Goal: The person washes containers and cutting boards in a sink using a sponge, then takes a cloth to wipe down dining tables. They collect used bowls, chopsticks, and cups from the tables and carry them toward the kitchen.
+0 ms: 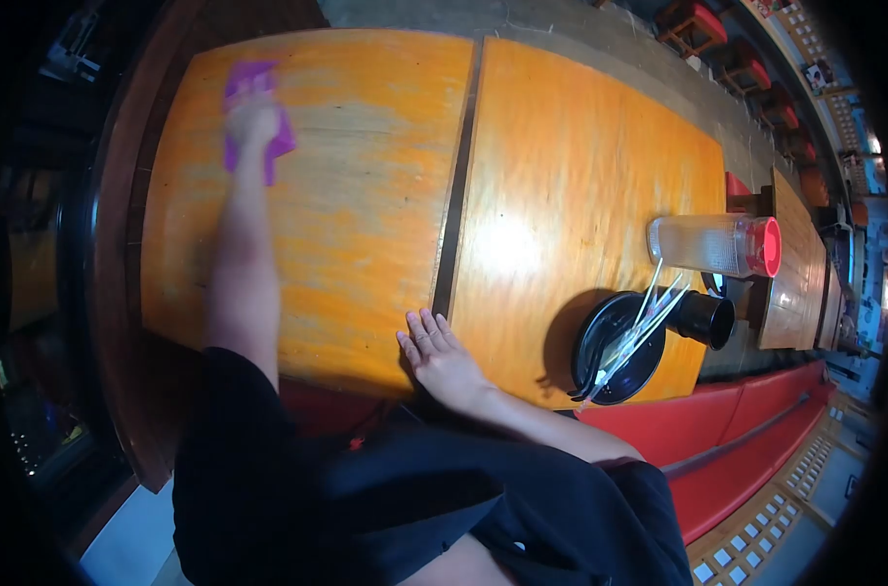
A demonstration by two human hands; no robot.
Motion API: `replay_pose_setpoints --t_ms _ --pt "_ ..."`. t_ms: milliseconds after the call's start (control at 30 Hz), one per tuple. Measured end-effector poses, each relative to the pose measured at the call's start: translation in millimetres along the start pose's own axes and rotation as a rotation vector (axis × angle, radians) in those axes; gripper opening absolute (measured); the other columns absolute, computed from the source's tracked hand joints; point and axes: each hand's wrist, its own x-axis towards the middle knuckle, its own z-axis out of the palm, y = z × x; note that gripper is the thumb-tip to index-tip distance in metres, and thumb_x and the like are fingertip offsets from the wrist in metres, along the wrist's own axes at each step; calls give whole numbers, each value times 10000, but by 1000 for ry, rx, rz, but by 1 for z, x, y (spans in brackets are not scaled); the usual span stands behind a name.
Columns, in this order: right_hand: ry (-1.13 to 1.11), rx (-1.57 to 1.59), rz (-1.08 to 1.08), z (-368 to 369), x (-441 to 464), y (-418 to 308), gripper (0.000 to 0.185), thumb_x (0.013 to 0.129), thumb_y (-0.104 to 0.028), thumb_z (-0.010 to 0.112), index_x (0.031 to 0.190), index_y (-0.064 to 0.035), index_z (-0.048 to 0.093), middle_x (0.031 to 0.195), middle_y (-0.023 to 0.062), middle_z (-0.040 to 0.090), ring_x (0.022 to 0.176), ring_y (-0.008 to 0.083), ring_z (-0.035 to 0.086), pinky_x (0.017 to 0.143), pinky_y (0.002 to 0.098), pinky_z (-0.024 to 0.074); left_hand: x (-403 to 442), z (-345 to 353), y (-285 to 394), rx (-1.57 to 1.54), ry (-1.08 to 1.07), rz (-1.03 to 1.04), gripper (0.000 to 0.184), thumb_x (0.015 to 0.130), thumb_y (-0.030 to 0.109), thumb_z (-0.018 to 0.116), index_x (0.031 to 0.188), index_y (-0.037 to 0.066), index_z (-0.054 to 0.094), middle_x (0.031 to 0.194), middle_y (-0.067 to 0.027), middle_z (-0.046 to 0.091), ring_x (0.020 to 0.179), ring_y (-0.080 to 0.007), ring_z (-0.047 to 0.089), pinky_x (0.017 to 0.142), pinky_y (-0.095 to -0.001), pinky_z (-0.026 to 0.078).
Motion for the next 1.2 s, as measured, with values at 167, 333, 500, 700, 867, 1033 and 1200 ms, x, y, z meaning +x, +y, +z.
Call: replay_pose_setpoints --t_ms 167,333,500,700,867,1033,1200 --pt "22 -53 -14 8 -4 1 465 840 -85 437 1289 39 449 1369 285 363 1287 425 346 1079 479 266 -25 7 -59 96 101 -102 525 895 307 376 1404 192 316 1412 -124 359 1272 -354 359 1004 -495 327" --pt "-5 -111 -20 9 -6 -2 472 832 -86 457 1288 37 450 1372 278 365 1286 424 348 1082 475 263 -147 -31 91 -44 67 589 418 776 164 527 1188 94 528 1229 -148 537 1086 -297 534 914 -469 390" --pt "-16 -115 -3 9 -7 -4 500 826 -106 481 1316 -15 437 1386 249 362 1297 380 351 1086 465 260 -275 -48 111 -406 -6 770 448 863 182 452 1305 106 465 1366 -141 420 1280 -355 345 1056 -483 256" --pt "-10 -153 -25 11 -6 -2 622 763 -188 610 1334 -36 417 1407 232 332 1310 373 323 1088 456 260 -210 6 -213 -221 280 128 470 908 208 359 1362 91 387 1388 -143 394 1304 -298 327 1085 -431 242" --pt "8 -252 -57 16 -8 1 629 761 -199 605 1337 -37 411 1401 229 345 1304 368 337 1088 444 266 -226 -35 -274 259 155 -247 471 911 231 343 1349 64 391 1349 -162 430 1203 -359 418 992 -449 348" --pt "3 -244 -56 12 -9 -3 568 789 -187 558 1319 -27 430 1391 227 364 1305 359 342 1095 443 252 -312 -67 -83 -282 -7 114 500 893 221 379 1367 62 362 1387 -187 365 1223 -372 356 999 -498 281" --pt "-47 -192 -24 1 -10 -7 571 780 -205 604 1303 -40 448 1372 205 395 1299 347 353 1102 436 240 -435 -96 23 -468 -184 621 559 865 232 461 1392 94 336 1444 -162 298 1324 -384 270 1067 -520 205"
